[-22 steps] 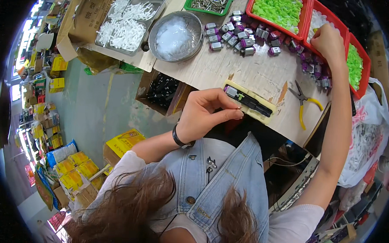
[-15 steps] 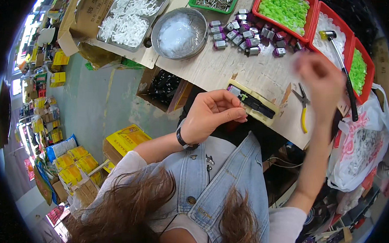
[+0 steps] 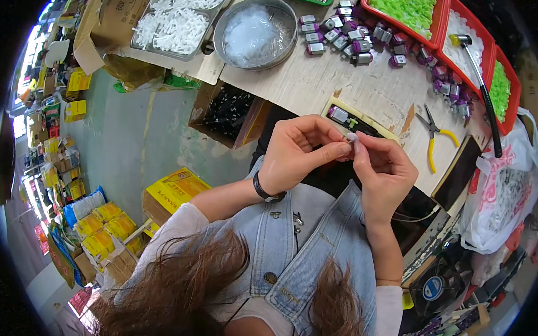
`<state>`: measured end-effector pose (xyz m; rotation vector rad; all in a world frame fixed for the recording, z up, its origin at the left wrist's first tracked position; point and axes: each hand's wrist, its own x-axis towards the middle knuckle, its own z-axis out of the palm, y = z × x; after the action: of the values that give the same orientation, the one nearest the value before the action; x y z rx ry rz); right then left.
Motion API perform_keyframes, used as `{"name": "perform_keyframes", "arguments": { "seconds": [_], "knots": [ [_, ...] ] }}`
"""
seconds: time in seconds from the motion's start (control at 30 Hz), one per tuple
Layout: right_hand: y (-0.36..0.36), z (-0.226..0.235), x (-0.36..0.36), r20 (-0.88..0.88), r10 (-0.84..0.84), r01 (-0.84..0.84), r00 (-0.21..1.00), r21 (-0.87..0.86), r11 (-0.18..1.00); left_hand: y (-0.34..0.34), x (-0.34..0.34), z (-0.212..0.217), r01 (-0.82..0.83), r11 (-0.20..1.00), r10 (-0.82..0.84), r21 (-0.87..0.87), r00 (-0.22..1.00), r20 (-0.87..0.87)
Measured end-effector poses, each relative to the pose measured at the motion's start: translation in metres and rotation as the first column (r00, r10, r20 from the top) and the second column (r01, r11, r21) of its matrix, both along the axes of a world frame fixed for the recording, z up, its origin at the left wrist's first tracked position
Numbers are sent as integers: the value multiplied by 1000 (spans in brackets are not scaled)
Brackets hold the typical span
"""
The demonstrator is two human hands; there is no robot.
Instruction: Assembling small metal hardware components using a hammer and screws on a production line.
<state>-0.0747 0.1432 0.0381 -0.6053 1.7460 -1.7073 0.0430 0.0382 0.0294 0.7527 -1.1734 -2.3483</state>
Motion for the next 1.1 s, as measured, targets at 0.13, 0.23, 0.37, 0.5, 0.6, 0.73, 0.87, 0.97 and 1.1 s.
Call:
{"name": "perform_keyframes", "arguments": {
  "seconds": [0.13,0.23,0.37,0.5,0.6,0.73,0.87,0.97,1.1],
  "knots": [
    [-2,-2,14,-356,-32,26,934,-21,999,-2,7,-1,15,999,-15,52,1000,13],
    [1,-16,19,-592,-15,-5,806,-32,999,6,8,-8,-90,996,91,13,996,-9],
    [9,-9,26,-233,3,17,973,82,996,27,8,-31,-296,841,264,-453,955,-134],
    [3,-7,-18,-695,148,-10,704,199,980,6,6,-36,-262,393,223,-882,957,-184],
    [-3,-13,-36,-698,246,-53,673,285,957,-6,-3,-37,-237,195,182,-952,962,-203],
    [-9,-19,-40,-730,265,-106,630,258,960,-13,-14,-48,-176,53,91,-983,981,-171],
    [-9,-21,-39,-734,228,-115,639,202,973,-16,-16,-53,-133,18,64,-991,989,-132],
    [-6,-21,-39,-684,252,-133,684,223,966,-19,-18,-51,-121,59,106,-991,988,-114],
    [-7,-21,-38,-617,259,-126,743,251,960,-17,-21,-53,-140,130,148,-982,982,-120]
  ]
}}
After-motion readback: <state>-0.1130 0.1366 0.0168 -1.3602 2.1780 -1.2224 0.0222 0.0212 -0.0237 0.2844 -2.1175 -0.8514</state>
